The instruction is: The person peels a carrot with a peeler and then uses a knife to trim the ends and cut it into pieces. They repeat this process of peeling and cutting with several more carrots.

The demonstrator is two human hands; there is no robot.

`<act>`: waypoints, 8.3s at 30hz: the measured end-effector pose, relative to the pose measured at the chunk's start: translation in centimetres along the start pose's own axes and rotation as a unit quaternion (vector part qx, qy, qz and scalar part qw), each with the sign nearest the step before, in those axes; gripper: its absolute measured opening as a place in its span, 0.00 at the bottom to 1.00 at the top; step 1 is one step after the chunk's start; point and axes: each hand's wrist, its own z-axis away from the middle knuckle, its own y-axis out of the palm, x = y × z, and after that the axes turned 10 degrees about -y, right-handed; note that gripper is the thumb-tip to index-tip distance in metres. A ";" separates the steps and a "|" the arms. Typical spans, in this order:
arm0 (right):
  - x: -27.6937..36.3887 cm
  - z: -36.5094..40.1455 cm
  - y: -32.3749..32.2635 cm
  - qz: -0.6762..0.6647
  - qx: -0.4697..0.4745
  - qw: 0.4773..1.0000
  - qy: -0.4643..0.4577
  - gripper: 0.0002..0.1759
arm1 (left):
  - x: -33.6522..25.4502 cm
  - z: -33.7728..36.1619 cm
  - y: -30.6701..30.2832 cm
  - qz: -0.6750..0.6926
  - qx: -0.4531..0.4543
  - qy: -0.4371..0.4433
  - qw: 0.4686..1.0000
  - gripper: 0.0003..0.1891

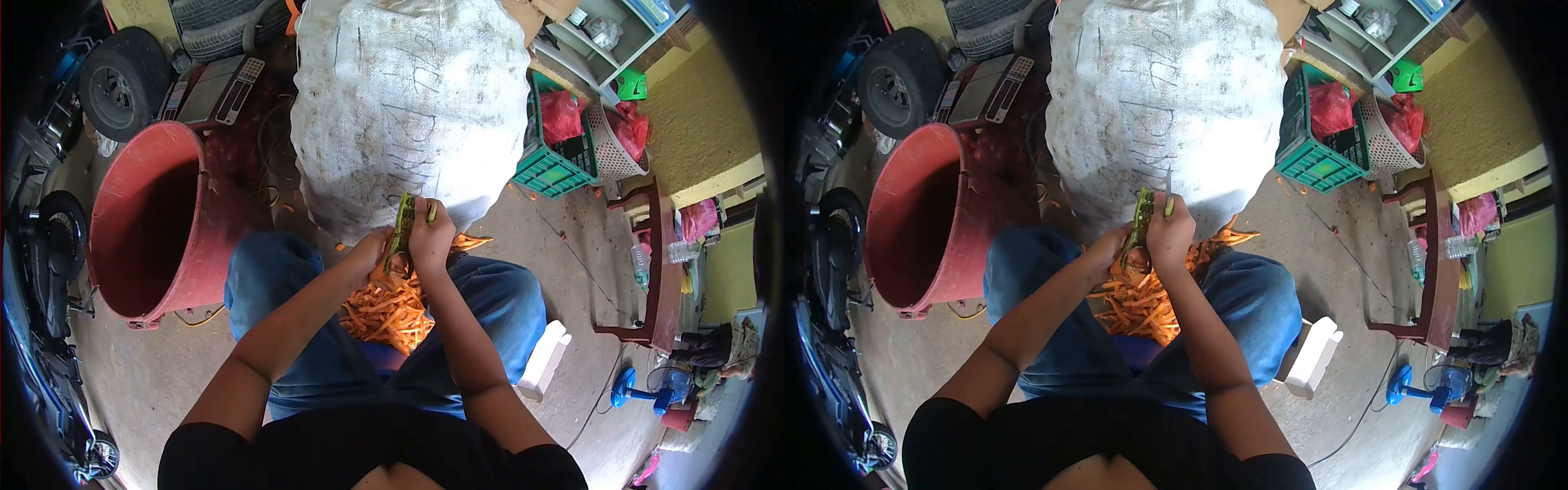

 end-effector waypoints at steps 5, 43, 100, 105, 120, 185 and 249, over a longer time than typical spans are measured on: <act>-0.5 -0.2 0.2 0.002 0.001 1.000 -0.001 0.14 | -0.1 -0.2 -0.4 -0.028 0.006 -0.023 0.999 0.14; -1.9 -1.8 -2.6 -0.375 -0.052 0.909 0.175 0.14 | 0.0 -0.2 -1.8 0.066 0.120 -0.006 0.991 0.19; -0.9 0.3 0.4 -0.189 0.019 0.981 0.038 0.15 | -0.5 0.3 -0.6 0.094 0.044 0.015 0.994 0.18; -0.3 0.5 0.3 -0.182 -0.027 0.982 0.051 0.15 | -0.5 1.3 -0.1 -0.033 -0.047 -0.013 0.998 0.19; -4.6 -4.2 -3.7 -0.168 -0.194 0.963 0.086 0.12 | 0.0 2.1 0.7 -0.116 -0.046 -0.056 0.991 0.20; 0.2 1.1 -0.2 -0.104 -0.058 0.992 -0.033 0.13 | 0.3 0.2 -0.8 0.096 0.087 -0.011 0.992 0.21; -4.3 -0.2 0.7 -0.311 0.130 0.932 0.132 0.08 | -3.3 3.8 -0.4 -0.113 0.102 0.439 0.886 0.11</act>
